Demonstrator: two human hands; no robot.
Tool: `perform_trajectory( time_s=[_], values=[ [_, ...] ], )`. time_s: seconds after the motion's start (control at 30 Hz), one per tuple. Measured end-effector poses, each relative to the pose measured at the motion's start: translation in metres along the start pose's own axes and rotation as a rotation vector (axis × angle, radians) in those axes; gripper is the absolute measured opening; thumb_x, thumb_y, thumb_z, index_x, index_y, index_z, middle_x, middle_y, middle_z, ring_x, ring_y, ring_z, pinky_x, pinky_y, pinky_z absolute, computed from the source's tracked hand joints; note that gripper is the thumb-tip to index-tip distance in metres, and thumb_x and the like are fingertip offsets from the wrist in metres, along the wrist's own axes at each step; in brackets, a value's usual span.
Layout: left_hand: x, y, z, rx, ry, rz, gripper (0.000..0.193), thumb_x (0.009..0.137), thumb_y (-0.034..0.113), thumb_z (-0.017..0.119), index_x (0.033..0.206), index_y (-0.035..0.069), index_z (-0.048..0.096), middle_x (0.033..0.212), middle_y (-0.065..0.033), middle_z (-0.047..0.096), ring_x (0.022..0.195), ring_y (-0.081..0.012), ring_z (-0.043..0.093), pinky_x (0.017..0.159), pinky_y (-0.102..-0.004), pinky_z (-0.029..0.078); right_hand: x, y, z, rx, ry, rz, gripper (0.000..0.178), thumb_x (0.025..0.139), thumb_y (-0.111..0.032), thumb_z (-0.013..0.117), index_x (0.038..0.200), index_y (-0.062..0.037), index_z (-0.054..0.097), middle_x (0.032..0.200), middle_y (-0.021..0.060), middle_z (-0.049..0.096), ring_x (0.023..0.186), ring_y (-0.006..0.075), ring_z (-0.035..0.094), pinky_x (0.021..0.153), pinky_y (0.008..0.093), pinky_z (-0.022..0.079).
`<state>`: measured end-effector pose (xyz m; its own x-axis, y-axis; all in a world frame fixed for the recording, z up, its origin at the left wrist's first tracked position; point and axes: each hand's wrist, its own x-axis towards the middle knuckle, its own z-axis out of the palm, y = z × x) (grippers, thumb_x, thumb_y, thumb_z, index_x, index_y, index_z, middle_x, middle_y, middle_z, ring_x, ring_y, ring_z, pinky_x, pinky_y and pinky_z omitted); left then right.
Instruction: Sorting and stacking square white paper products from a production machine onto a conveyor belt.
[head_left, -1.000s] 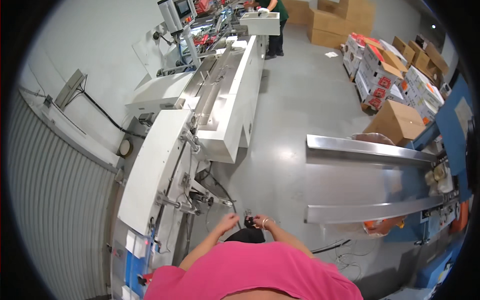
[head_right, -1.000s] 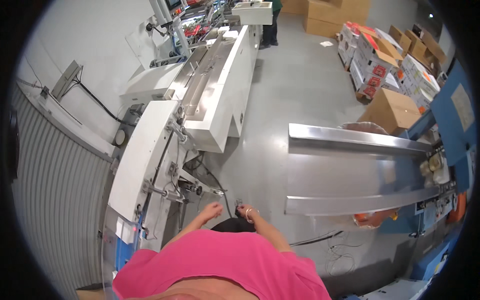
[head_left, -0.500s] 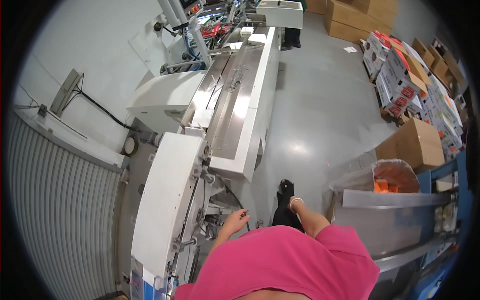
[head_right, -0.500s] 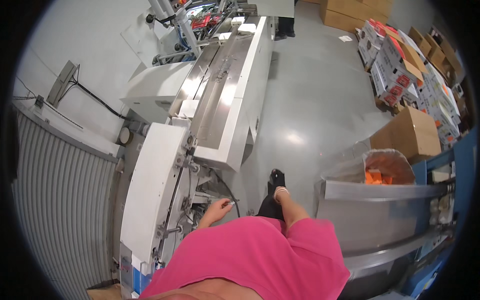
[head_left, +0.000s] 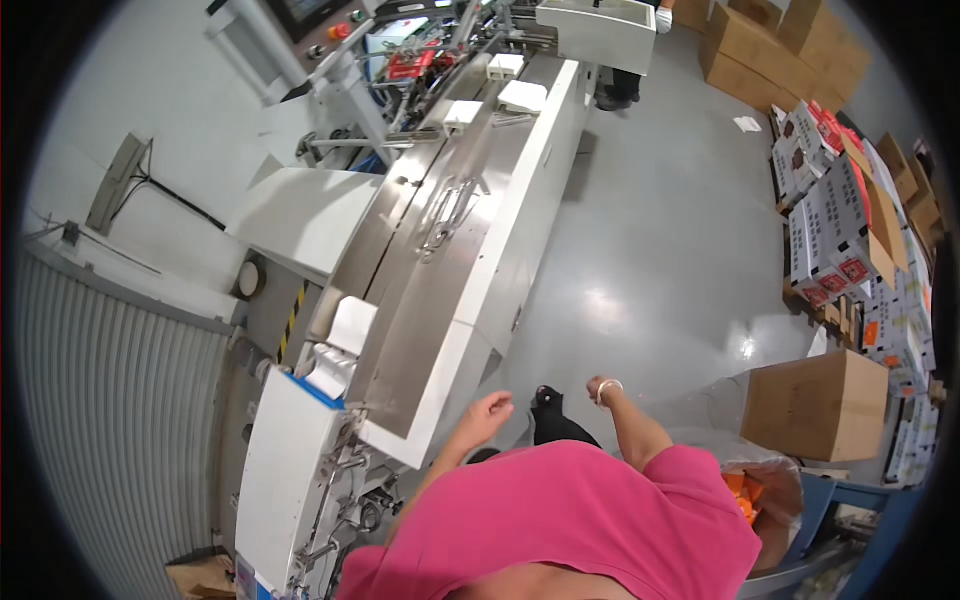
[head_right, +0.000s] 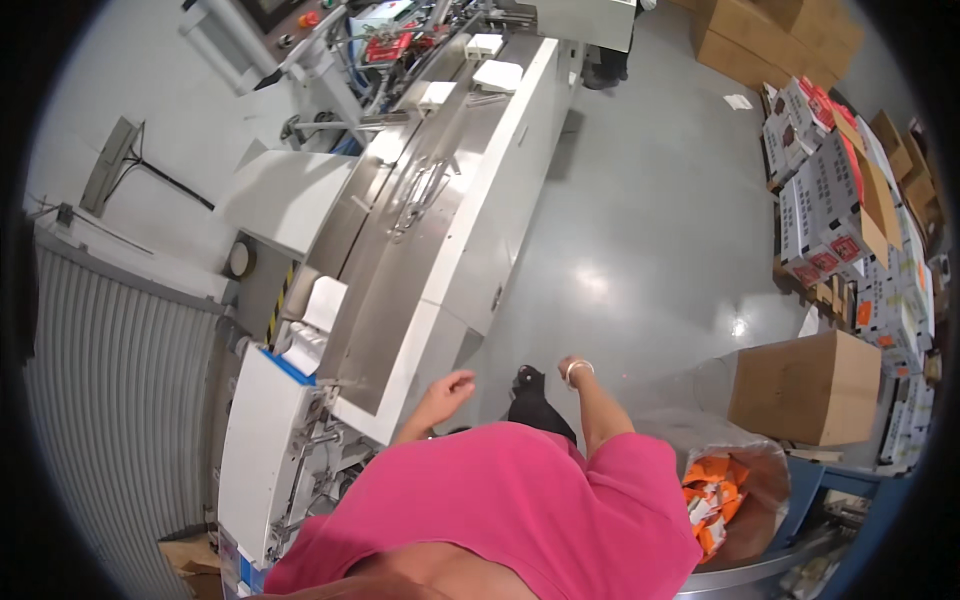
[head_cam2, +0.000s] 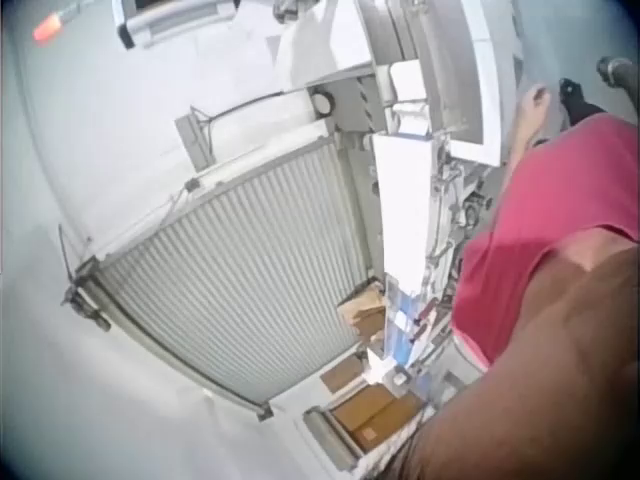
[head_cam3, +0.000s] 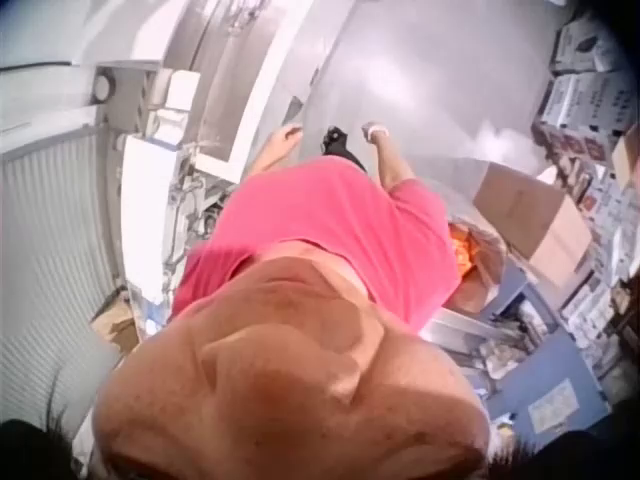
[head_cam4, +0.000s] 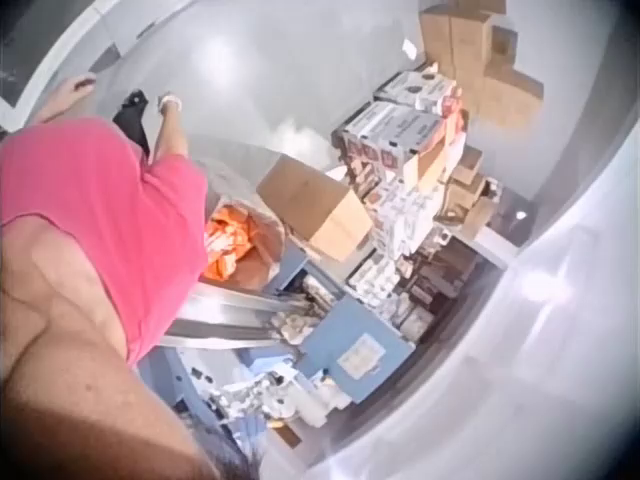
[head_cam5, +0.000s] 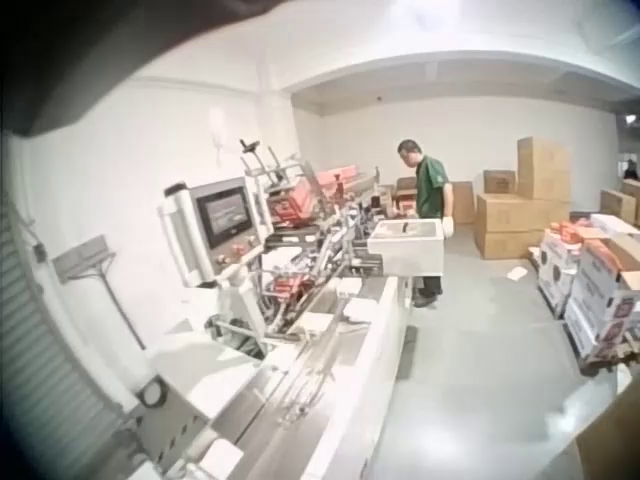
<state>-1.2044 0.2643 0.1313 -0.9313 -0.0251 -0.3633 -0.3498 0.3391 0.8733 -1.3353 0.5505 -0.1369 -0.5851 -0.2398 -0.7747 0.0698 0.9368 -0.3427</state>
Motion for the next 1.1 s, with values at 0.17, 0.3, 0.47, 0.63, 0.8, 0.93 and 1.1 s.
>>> perform_trajectory(
  time_s=[0.17, 0.3, 0.47, 0.63, 0.8, 0.93, 1.1],
  values=[
    [0.103, 0.032, 0.006, 0.01, 0.015, 0.062, 0.031, 0.083, 0.021, 0.058, 0.107, 0.001, 0.056, 0.086, -0.0098, 0.063, 0.079, -0.0143, 0.06, 0.071, -0.0276, 0.048, 0.009, -0.031, -0.115, 1.232, -0.028, 0.324, 0.014, 0.08, -0.019, 0.051, 0.072, -0.0084, 0.052, 0.065, 0.0012, 0.055, 0.066, 0.0186, 0.057, 0.063, 0.0314, 0.049],
    [0.164, 0.061, 0.004, -0.032, 0.041, 0.025, 0.029, 0.083, 0.019, 0.057, 0.106, 0.001, 0.056, 0.085, -0.0089, 0.063, 0.077, -0.0128, 0.061, 0.069, -0.0264, 0.048, 0.016, -0.082, -0.206, 1.387, -0.109, 0.164, 0.013, 0.081, -0.017, 0.053, 0.07, -0.0112, 0.048, 0.073, 0.0024, 0.055, 0.079, 0.0159, 0.057, 0.074, 0.0316, 0.048],
    [0.234, 0.068, -0.003, -0.296, 0.076, -0.065, 0.024, 0.084, 0.017, 0.056, 0.102, 0.001, 0.058, 0.08, -0.004, 0.061, 0.071, -0.0089, 0.056, 0.065, -0.0231, 0.046, 0.036, -0.179, -0.331, 1.337, -0.016, -0.153, 0.034, 0.082, -0.017, 0.058, 0.113, -0.0076, 0.046, 0.09, 0.0059, 0.058, 0.082, 0.017, 0.057, 0.075, 0.0328, 0.048],
    [0.322, 0.105, -0.017, -0.464, 0.087, -0.034, 0.022, 0.085, 0.017, 0.054, 0.1, 0.001, 0.058, 0.077, -0.0007, 0.058, 0.071, -0.0078, 0.054, 0.063, -0.0218, 0.044, 0.095, -0.216, -0.407, 1.181, -0.103, -0.223, 0.026, 0.08, -0.016, 0.061, 0.103, -0.0075, 0.051, 0.086, 0.0023, 0.059, 0.075, 0.0128, 0.057, 0.068, 0.0295, 0.05],
    [0.386, 0.152, -0.035, -0.472, 0.189, -0.002, 0.021, 0.085, 0.014, 0.054, 0.097, -0.003, 0.056, 0.078, -0.0039, 0.059, 0.07, -0.0086, 0.056, 0.062, -0.0218, 0.045, 0.169, -0.236, -0.496, 0.789, 0.282, -0.42, 0.034, 0.076, -0.022, 0.067, 0.103, -0.0051, 0.054, 0.091, 0.0065, 0.06, 0.078, 0.0139, 0.056, 0.068, 0.0285, 0.049],
    [0.413, 0.159, -0.04, -0.486, 0.248, -0.043, 0.021, 0.085, 0.014, 0.054, 0.098, -0.003, 0.056, 0.08, -0.004, 0.059, 0.071, -0.0087, 0.056, 0.065, -0.0219, 0.045, 0.206, -0.29, -0.604, 0.184, 0.796, -0.671, 0.07, 0.067, -0.039, 0.072, 0.118, 0.0026, 0.047, 0.112, 0.02, 0.055, 0.103, 0.0322, 0.053, 0.089, 0.0353, 0.042],
    [0.424, 0.165, -0.026, -0.55, 0.418, -0.222, 0.021, 0.086, 0.014, 0.054, 0.099, -0.002, 0.057, 0.081, -0.0037, 0.06, 0.072, -0.0092, 0.056, 0.067, -0.0216, 0.045, 0.283, -0.361, -0.691, -0.225, 0.355, -0.502, 0.089, 0.056, -0.058, 0.072, 0.115, 0.0057, 0.05, 0.116, 0.0212, 0.053, 0.109, 0.0336, 0.051, 0.09, 0.0384, 0.041]
  ],
)
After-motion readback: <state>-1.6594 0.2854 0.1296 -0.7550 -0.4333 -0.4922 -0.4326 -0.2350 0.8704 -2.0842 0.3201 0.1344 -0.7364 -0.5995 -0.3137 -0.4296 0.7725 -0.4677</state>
